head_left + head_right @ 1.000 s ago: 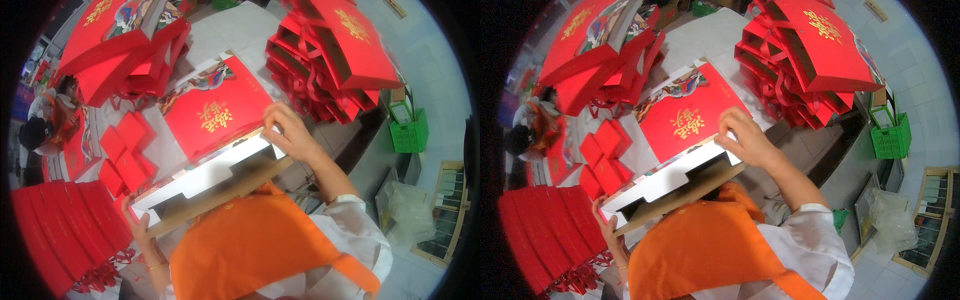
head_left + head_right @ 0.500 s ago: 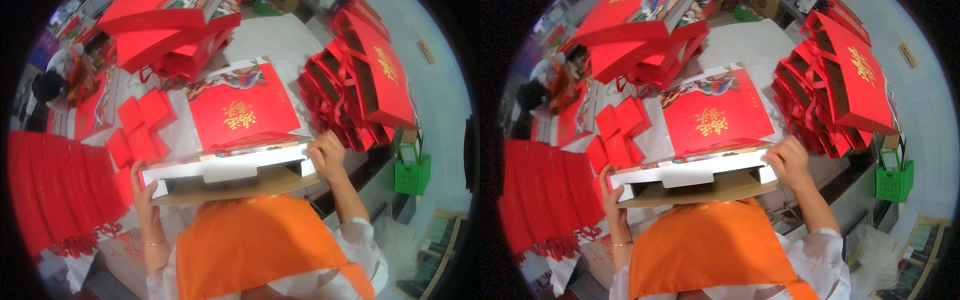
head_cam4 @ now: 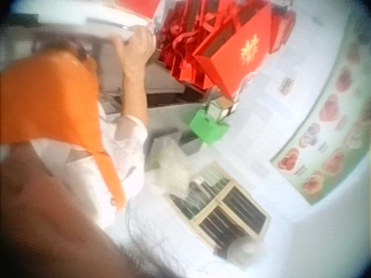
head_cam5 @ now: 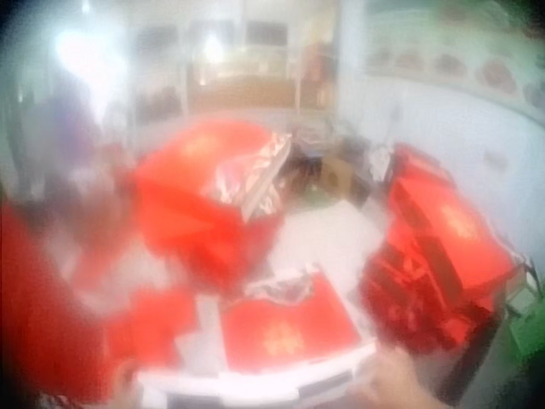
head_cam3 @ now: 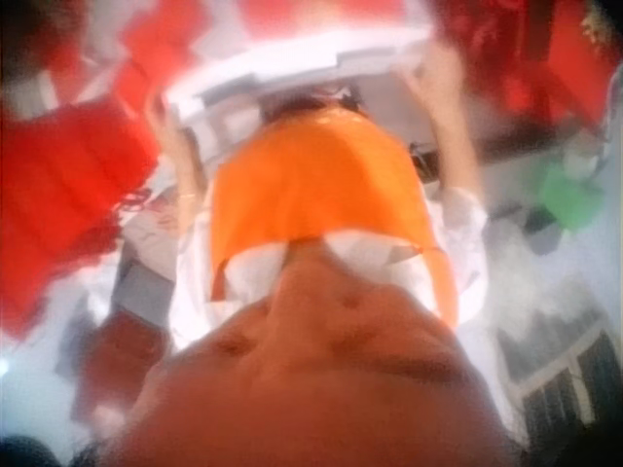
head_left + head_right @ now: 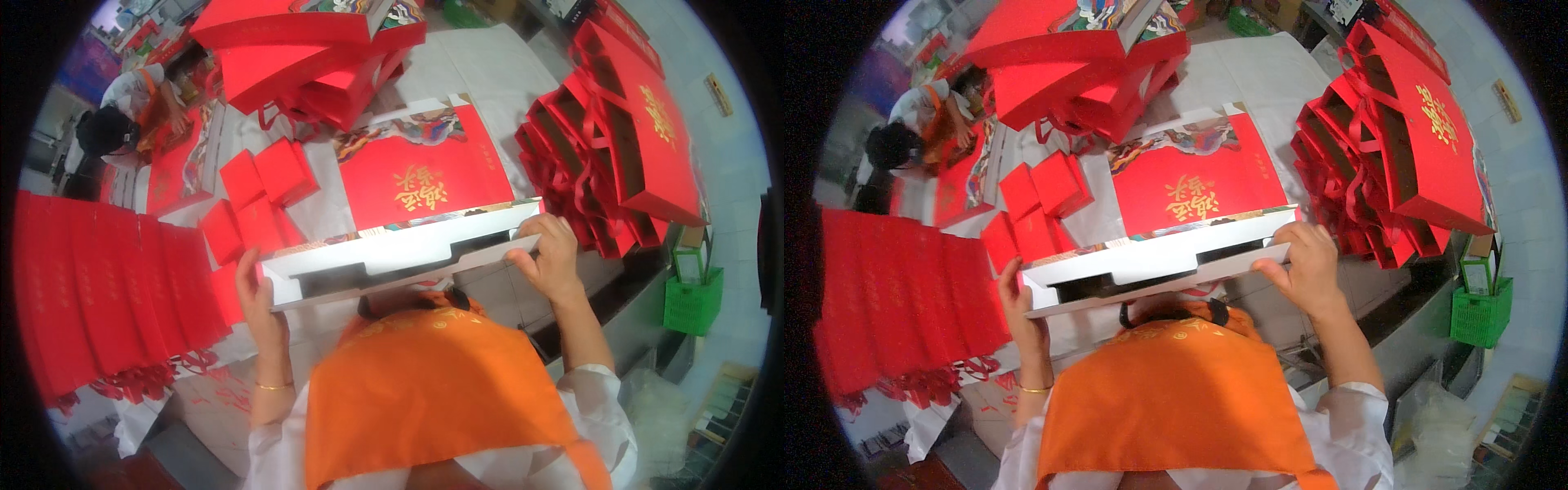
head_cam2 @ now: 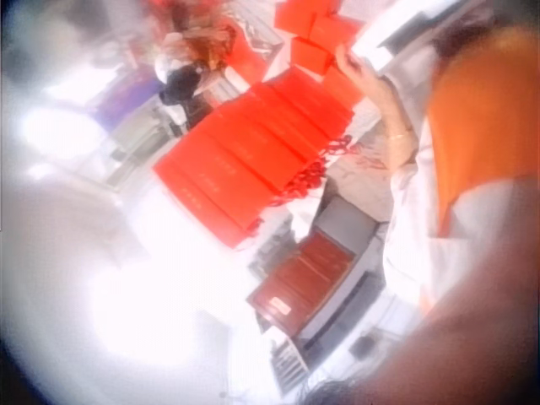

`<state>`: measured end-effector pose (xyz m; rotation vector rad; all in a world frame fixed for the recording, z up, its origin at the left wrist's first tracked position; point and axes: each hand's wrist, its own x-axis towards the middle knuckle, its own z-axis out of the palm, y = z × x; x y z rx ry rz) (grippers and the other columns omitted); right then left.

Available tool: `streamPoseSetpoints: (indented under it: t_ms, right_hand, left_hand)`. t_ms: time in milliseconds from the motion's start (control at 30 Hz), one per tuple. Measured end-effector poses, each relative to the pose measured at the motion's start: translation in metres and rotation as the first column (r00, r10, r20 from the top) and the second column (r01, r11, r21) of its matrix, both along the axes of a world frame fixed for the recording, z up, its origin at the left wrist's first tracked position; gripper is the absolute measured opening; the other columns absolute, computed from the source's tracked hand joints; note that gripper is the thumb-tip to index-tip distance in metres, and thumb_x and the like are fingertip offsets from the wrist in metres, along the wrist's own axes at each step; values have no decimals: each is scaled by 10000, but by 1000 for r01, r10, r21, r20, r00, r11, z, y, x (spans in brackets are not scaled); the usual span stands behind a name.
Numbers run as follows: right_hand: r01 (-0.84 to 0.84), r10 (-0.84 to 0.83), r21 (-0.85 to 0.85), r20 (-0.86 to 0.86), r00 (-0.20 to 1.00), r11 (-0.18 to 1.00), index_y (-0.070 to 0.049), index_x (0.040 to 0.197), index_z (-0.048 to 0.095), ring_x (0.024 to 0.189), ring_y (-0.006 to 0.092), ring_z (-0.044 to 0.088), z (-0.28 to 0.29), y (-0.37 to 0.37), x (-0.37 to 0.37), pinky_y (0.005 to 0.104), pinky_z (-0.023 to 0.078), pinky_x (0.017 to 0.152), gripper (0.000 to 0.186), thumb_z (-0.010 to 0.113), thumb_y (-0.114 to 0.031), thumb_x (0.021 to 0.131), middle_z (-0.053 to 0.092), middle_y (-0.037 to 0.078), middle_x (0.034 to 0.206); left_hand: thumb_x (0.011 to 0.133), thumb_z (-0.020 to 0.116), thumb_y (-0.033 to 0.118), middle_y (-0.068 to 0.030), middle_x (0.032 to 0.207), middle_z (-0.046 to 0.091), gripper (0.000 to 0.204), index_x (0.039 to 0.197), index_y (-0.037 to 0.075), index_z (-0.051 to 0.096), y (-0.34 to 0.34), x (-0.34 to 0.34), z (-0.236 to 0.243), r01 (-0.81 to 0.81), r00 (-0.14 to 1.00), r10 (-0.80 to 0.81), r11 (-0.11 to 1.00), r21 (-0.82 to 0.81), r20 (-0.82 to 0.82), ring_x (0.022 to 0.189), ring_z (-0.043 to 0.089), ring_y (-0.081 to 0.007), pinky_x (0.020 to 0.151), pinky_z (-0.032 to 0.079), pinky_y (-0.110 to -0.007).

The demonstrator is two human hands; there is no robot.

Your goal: The person folds flat cardboard templates into red gift boxes by hand and places them into a stack.

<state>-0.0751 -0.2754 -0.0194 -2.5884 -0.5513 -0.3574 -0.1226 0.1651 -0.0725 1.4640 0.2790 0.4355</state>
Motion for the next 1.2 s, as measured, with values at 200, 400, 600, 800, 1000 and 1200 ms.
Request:
streamPoseSetpoints:
  t_ms: [200, 400, 600, 800, 1000, 1200]
  right_hand:
    - [156, -142, 171, -88, 986, 973, -116, 1254, 561, 894, 319, 603, 8, 17, -2, 409, 461, 785, 632, 854, -313, 729, 616, 110, 1002]
    - [107, -101, -110, 58, 993, 988, -148, 1230, 625, 987, 302, 592, 18, 29, -5, 434, 445, 856, 532, 832, -237, 749, 590, 105, 1185]
    - [-301, 308, -80, 95, 947, 950, -161, 1167, 699, 1028, 244, 585, -10, 34, -13, 397, 436, 877, 449, 801, -172, 730, 620, 46, 1173]
    - [-196, 195, 3, 41, 980, 981, -123, 1141, 701, 1003, 241, 588, 1, 50, -18, 391, 442, 856, 407, 793, -150, 746, 624, 24, 1118]
    - [-164, 166, 39, -66, 984, 986, -125, 1096, 703, 952, 248, 573, 4, 50, -8, 391, 434, 819, 338, 788, -150, 769, 618, 27, 1077]
    - [-156, 156, 16, -150, 976, 988, -130, 1107, 699, 931, 245, 557, 11, 55, -3, 389, 430, 804, 345, 796, -204, 785, 601, 23, 1043]
  left_hand:
    - [922, 556, 105, -158, 1311, 535, 260, 1159, -2, 544, 1, -2, 11, 153, 980, -196, 870, 469, 44, 1368, 426, -317, 1165, 300, -440]
    - [796, 678, -25, -174, 1366, 471, 458, 1225, 26, 527, -9, 6, 37, 171, 982, -170, 575, 800, -87, 1364, 412, -346, 1138, 337, -423]
    - [713, 727, -11, -166, 1102, 603, 375, 1083, 5, 664, -21, 8, 31, 130, 853, -520, 289, 949, 41, 1087, 588, -354, 905, 485, -427]
    - [630, 776, 5, -124, 999, 628, 459, 1081, 18, 697, -44, 16, 49, 241, 860, -509, 348, 906, -33, 938, 618, -329, 803, 502, -433]
    - [668, 785, -73, -139, 1055, 620, 459, 1105, 23, 686, -42, 22, 56, 392, 835, -522, 340, 855, -175, 1010, 592, -331, 827, 510, -404]
    - [608, 792, -113, -117, 1077, 619, 550, 1123, 46, 687, -45, 30, 65, 522, 791, -528, 322, 790, -308, 1013, 592, -311, 813, 505, -390]
